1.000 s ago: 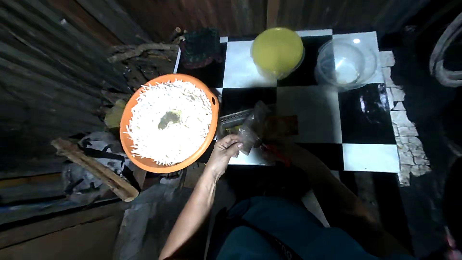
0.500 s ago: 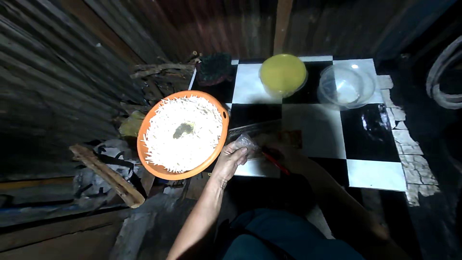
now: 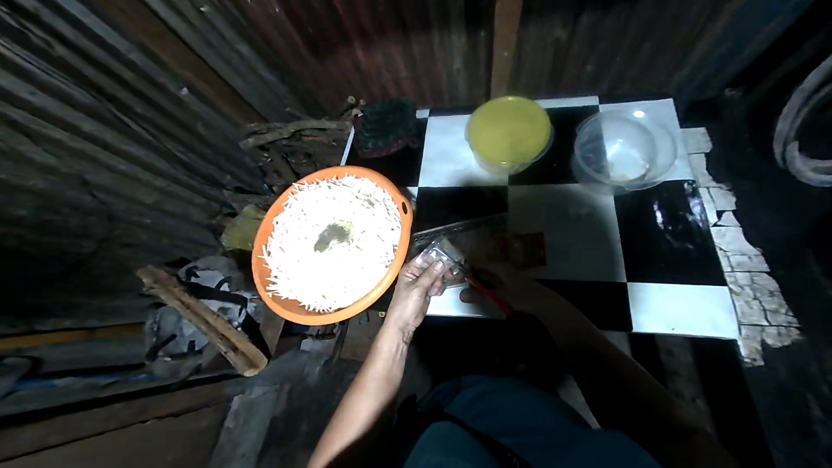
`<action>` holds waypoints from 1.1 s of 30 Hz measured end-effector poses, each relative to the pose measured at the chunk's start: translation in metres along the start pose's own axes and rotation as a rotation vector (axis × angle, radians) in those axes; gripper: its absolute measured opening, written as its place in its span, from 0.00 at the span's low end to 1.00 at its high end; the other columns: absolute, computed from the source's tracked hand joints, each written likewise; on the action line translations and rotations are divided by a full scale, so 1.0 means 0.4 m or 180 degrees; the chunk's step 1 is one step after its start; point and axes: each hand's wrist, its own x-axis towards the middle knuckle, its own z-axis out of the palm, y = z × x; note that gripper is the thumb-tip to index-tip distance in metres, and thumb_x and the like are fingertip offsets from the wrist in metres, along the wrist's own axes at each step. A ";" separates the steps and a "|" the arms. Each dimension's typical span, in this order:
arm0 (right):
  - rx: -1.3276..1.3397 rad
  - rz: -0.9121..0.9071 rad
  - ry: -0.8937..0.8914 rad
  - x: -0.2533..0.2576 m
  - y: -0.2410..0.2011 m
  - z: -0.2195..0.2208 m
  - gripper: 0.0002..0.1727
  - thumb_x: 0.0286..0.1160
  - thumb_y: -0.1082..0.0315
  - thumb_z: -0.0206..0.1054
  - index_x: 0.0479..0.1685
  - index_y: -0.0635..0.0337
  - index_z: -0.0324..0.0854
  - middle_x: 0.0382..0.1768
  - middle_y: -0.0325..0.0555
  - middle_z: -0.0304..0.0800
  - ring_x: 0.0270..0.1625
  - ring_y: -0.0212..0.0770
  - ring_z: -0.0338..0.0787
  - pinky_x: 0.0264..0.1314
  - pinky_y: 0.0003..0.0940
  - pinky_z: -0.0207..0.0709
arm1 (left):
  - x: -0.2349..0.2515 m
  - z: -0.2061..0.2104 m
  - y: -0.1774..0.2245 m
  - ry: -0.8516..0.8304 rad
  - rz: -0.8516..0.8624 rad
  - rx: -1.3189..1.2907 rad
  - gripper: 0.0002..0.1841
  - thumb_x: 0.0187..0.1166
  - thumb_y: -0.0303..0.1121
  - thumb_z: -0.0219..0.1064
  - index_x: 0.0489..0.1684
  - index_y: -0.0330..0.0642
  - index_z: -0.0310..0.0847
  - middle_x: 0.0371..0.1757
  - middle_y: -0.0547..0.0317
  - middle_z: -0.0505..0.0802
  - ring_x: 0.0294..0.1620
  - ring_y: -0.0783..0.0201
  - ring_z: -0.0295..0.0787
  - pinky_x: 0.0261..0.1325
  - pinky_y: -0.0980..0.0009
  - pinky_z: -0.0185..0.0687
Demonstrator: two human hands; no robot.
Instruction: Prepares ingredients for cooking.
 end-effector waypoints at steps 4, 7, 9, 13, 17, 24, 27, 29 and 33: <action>0.0200 -0.0020 0.0056 0.013 0.012 0.005 0.23 0.77 0.55 0.74 0.61 0.63 0.81 0.38 0.37 0.85 0.36 0.21 0.80 0.43 0.19 0.77 | -0.007 0.002 -0.003 0.0048 -0.0038 -0.0112 0.09 0.84 0.25 0.58 0.50 0.38 0.85 0.32 0.58 0.92 0.23 0.75 0.80 0.31 0.79 0.79; 0.0305 -0.0072 -0.0007 0.016 0.015 0.006 0.22 0.77 0.54 0.74 0.60 0.62 0.81 0.38 0.34 0.85 0.35 0.19 0.79 0.41 0.16 0.76 | -0.009 -0.001 -0.009 0.0043 -0.0060 -0.0152 0.09 0.85 0.26 0.58 0.51 0.38 0.84 0.33 0.58 0.92 0.23 0.75 0.80 0.31 0.79 0.79; 0.0294 -0.0009 -0.0008 0.019 0.019 0.007 0.22 0.77 0.54 0.74 0.59 0.62 0.82 0.36 0.34 0.84 0.33 0.18 0.78 0.38 0.15 0.75 | -0.009 -0.003 -0.012 0.0057 -0.0067 -0.0182 0.08 0.84 0.25 0.59 0.51 0.38 0.84 0.32 0.57 0.92 0.23 0.74 0.80 0.30 0.79 0.79; 0.0182 -0.0119 0.0109 0.021 0.031 0.012 0.22 0.77 0.53 0.73 0.57 0.63 0.83 0.36 0.35 0.85 0.33 0.19 0.79 0.37 0.15 0.75 | -0.011 -0.003 -0.013 0.0078 -0.0071 -0.0190 0.08 0.85 0.25 0.58 0.50 0.38 0.84 0.31 0.58 0.92 0.22 0.74 0.80 0.30 0.79 0.78; -0.0180 -0.0164 0.0093 0.020 0.023 0.006 0.24 0.79 0.53 0.72 0.58 0.66 0.83 0.42 0.43 0.87 0.38 0.24 0.82 0.45 0.20 0.77 | -0.013 -0.005 -0.016 0.0099 -0.0097 -0.0106 0.08 0.84 0.25 0.59 0.46 0.38 0.85 0.30 0.59 0.91 0.21 0.75 0.78 0.28 0.79 0.76; -0.0168 0.0064 0.0095 0.039 0.035 0.011 0.23 0.80 0.53 0.71 0.61 0.64 0.83 0.48 0.45 0.90 0.46 0.29 0.87 0.54 0.27 0.82 | -0.017 -0.004 -0.024 -0.0018 -0.0297 0.0138 0.08 0.84 0.25 0.59 0.43 0.41 0.85 0.28 0.65 0.88 0.20 0.77 0.75 0.26 0.80 0.73; -0.0321 0.0027 0.0052 0.038 0.033 0.008 0.22 0.80 0.57 0.72 0.61 0.67 0.83 0.49 0.51 0.90 0.48 0.34 0.87 0.58 0.31 0.81 | -0.018 -0.010 -0.025 -0.0028 -0.0365 0.0158 0.08 0.84 0.25 0.59 0.43 0.40 0.86 0.28 0.64 0.89 0.19 0.77 0.75 0.25 0.80 0.73; -0.0301 0.0147 -0.0034 0.034 0.027 0.006 0.22 0.80 0.57 0.72 0.63 0.66 0.82 0.48 0.49 0.89 0.45 0.32 0.86 0.54 0.29 0.81 | -0.021 -0.011 -0.027 -0.0038 -0.0441 0.0209 0.08 0.83 0.24 0.59 0.42 0.40 0.86 0.28 0.64 0.89 0.19 0.77 0.74 0.24 0.80 0.72; -0.0252 0.0147 0.0000 0.041 0.035 0.008 0.24 0.79 0.52 0.72 0.60 0.64 0.83 0.45 0.45 0.88 0.41 0.28 0.84 0.49 0.25 0.80 | -0.024 -0.006 -0.025 -0.0073 -0.0582 0.0300 0.07 0.83 0.25 0.61 0.41 0.41 0.87 0.31 0.65 0.90 0.20 0.77 0.75 0.25 0.80 0.73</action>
